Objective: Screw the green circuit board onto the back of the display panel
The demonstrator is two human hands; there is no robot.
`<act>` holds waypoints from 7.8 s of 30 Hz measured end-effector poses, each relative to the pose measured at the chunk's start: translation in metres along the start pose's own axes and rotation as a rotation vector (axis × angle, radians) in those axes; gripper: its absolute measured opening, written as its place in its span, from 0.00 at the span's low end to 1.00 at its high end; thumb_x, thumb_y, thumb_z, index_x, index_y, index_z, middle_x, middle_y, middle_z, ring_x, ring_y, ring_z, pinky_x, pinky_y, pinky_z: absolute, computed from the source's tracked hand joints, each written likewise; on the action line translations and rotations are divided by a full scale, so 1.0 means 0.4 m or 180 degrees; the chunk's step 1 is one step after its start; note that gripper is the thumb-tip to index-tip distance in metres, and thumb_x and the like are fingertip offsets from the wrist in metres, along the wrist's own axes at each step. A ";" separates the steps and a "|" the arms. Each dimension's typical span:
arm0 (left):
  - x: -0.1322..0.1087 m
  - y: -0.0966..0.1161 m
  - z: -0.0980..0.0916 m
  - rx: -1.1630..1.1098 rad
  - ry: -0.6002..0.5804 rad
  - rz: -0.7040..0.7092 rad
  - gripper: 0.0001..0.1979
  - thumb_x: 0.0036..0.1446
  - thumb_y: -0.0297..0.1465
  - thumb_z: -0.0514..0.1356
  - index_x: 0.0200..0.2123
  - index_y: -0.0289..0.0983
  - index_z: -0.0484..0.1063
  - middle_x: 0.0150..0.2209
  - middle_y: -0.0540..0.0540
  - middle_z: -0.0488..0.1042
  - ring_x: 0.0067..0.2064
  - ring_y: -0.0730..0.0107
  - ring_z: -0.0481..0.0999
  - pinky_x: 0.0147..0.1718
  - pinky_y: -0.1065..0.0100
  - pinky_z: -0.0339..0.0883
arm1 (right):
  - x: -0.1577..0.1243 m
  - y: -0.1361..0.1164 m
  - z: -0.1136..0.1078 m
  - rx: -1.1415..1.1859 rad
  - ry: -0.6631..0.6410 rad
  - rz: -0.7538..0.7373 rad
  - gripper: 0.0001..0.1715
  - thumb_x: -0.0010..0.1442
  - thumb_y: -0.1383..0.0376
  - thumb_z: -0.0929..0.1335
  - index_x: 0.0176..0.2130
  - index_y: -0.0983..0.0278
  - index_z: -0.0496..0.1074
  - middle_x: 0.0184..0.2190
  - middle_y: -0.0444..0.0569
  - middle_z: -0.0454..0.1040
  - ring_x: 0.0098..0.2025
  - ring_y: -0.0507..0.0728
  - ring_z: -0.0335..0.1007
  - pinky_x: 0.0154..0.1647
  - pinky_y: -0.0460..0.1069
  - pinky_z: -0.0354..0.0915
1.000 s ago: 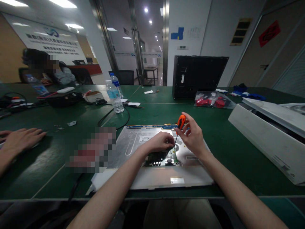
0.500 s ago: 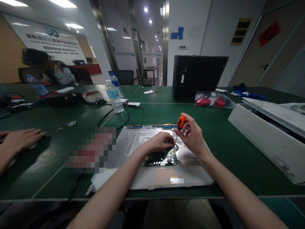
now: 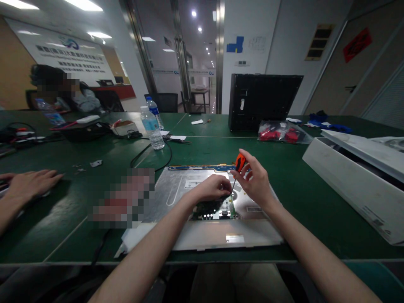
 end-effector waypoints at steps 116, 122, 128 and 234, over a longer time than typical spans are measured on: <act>-0.001 -0.002 0.009 -0.0171 0.0000 -0.0075 0.06 0.49 0.22 0.60 0.31 0.33 0.77 0.29 0.49 0.77 0.32 0.70 0.73 0.33 0.72 0.64 | 0.194 -0.085 0.068 -0.1829 -0.2280 0.0088 0.19 0.59 0.51 0.66 0.27 0.61 0.75 0.25 0.49 0.74 0.30 0.57 0.70 0.26 0.48 0.50; 0.000 -0.003 0.009 -0.0134 -0.0002 -0.0047 0.07 0.48 0.21 0.61 0.31 0.33 0.77 0.29 0.49 0.77 0.31 0.70 0.73 0.34 0.72 0.64 | 0.196 -0.078 0.048 -0.1760 -0.2509 0.0031 0.09 0.52 0.60 0.70 0.34 0.60 0.74 0.28 0.47 0.75 0.30 0.55 0.68 0.25 0.47 0.49; -0.001 0.005 0.004 -0.0104 0.0068 -0.0029 0.04 0.49 0.22 0.62 0.30 0.33 0.76 0.29 0.48 0.76 0.31 0.69 0.73 0.33 0.72 0.64 | 0.201 -0.081 0.054 -0.1996 -0.2336 0.0068 0.24 0.59 0.47 0.65 0.26 0.63 0.75 0.25 0.51 0.74 0.29 0.57 0.69 0.26 0.48 0.51; -0.005 0.010 0.003 -0.0010 0.0078 0.0077 0.06 0.50 0.22 0.62 0.32 0.33 0.77 0.32 0.47 0.79 0.35 0.68 0.76 0.37 0.71 0.67 | 0.189 -0.085 0.037 -0.1745 -0.2960 0.0074 0.20 0.55 0.53 0.68 0.44 0.61 0.72 0.34 0.51 0.77 0.34 0.58 0.71 0.26 0.47 0.55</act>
Point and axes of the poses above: each hand's wrist, its own x-axis towards the middle knuckle, its own z-axis out of the palm, y = z × x, the point moved 7 cm from there along x, towards the middle knuckle
